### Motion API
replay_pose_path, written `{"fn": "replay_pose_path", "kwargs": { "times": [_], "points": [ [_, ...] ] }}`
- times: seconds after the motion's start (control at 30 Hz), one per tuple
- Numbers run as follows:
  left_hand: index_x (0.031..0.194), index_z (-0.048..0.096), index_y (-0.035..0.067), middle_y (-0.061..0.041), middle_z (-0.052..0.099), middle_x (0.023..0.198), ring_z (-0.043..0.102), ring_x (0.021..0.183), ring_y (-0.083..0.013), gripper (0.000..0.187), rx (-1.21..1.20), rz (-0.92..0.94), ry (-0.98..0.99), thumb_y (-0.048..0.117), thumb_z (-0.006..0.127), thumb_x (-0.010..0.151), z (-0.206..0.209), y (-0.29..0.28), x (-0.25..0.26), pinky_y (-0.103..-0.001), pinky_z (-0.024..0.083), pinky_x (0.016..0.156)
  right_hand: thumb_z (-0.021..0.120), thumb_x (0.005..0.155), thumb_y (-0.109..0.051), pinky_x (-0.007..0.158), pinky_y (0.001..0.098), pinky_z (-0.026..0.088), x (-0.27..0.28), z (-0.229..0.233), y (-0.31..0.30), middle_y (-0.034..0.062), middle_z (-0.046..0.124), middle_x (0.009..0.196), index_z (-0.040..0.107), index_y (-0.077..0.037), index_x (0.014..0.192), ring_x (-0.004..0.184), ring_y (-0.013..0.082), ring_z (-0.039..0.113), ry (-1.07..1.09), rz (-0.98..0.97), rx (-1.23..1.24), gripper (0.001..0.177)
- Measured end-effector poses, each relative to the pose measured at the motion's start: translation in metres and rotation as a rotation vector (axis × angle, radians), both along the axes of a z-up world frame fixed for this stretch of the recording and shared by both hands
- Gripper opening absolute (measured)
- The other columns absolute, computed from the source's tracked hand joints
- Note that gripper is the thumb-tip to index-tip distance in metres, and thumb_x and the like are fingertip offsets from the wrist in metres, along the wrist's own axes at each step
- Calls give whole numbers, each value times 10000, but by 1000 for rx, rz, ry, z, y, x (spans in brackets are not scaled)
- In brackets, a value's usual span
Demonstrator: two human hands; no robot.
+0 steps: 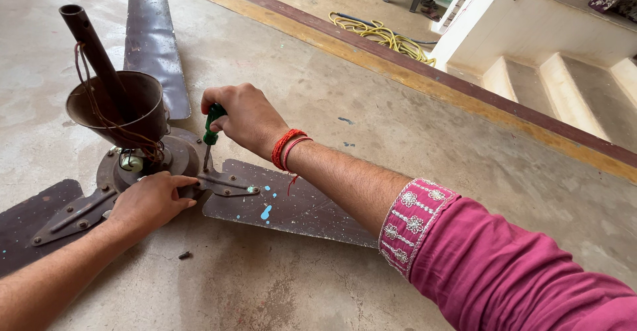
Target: The person uses a screwdriver to loosen and remove screws from the mounting bracket of a ceiling fan lying on the floor. They repeatedly adjust the fan and reposition the screwdriver to access different screws.
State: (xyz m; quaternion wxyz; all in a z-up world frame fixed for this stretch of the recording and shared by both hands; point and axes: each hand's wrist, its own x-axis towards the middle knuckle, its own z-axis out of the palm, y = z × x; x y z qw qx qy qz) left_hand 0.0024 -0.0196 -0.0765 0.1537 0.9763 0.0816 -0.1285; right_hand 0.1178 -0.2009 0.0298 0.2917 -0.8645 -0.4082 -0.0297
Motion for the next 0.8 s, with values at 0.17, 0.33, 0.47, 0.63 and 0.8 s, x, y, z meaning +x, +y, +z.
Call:
{"fn": "replay_pose_path", "kwargs": {
  "times": [0.17, 0.33, 0.47, 0.63, 0.8],
  "points": [
    [1380, 653, 370, -33, 756, 980, 752, 932, -212, 517, -6, 0, 5, 401, 758, 875, -2, 2, 1, -413, 608, 852, 752, 822, -5, 779, 278, 647, 12, 1, -2, 49, 801, 909, 762, -104, 950, 832, 136, 797, -26, 88, -23, 162],
    [1356, 686, 242, -67, 792, 1095, 763, 1001, -235, 518, -97, 72, -99, 449, 747, 885, -6, 2, 3, -400, 602, 906, 743, 836, -5, 768, 289, 643, 21, 0, 4, 56, 793, 898, 753, -95, 940, 822, 140, 796, 12, 108, -37, 138],
    [1431, 617, 151, -108, 783, 1086, 769, 958, -252, 654, -168, 173, -188, 500, 739, 892, -8, -3, 18, -399, 607, 884, 785, 811, -101, 772, 358, 608, 16, -4, 14, 83, 772, 867, 709, -64, 906, 828, 207, 772, -131, 115, -74, 128],
    [1480, 572, 170, -86, 785, 1030, 768, 904, -226, 715, -243, 242, -184, 489, 765, 870, -10, -14, 31, -380, 620, 831, 794, 817, -245, 762, 420, 588, 6, 1, 22, 116, 745, 819, 674, -63, 876, 829, 269, 750, -199, 71, -142, 225],
    [1524, 539, 225, -59, 804, 984, 767, 901, -209, 738, -239, 287, -136, 418, 798, 860, -12, -18, 32, -382, 609, 852, 748, 874, -286, 761, 436, 595, -4, 1, 30, 136, 727, 791, 625, -46, 888, 824, 276, 754, -188, 79, -210, 270]
  ]
}}
